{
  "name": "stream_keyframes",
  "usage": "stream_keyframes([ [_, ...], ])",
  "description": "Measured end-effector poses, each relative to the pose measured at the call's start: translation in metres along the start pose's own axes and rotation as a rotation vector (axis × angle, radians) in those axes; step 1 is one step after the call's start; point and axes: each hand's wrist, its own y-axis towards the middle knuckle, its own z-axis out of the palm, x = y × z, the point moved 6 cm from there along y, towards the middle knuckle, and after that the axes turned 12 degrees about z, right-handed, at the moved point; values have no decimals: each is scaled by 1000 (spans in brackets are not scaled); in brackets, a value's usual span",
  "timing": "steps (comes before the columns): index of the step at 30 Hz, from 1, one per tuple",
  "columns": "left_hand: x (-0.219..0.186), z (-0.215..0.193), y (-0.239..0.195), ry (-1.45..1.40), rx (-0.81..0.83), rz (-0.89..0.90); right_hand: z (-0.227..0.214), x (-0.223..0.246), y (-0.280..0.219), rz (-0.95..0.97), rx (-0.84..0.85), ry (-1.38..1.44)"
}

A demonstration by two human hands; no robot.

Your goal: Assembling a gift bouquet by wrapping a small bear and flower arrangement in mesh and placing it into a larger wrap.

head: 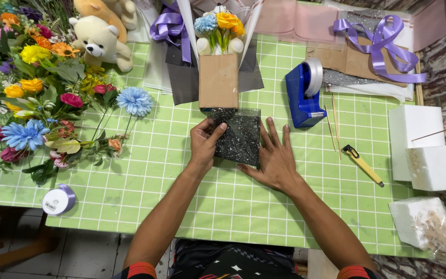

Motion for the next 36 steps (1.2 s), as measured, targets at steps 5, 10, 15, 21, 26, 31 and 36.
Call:
stream_keyframes([
  [5,0,0,0,-13,2,-4,-8,8,-3,9,1,-8],
  [10,5,-5,1,-32,0,-23,-7,12,-4,28,27,3],
  [15,-26,6,0,-30,-9,6,21,6,-4,67,47,60],
  [21,-33,1,7,21,70,68,-10,57,-1,198,271,87],
  [26,-56,18,12,-12,138,89,-9,124,-24,-129,196,209],
  [31,-70,30,17,12,221,126,11,222,-75,-429,314,158],
  [36,-69,35,18,63,329,60,49,280,-151,-1241,249,727],
])
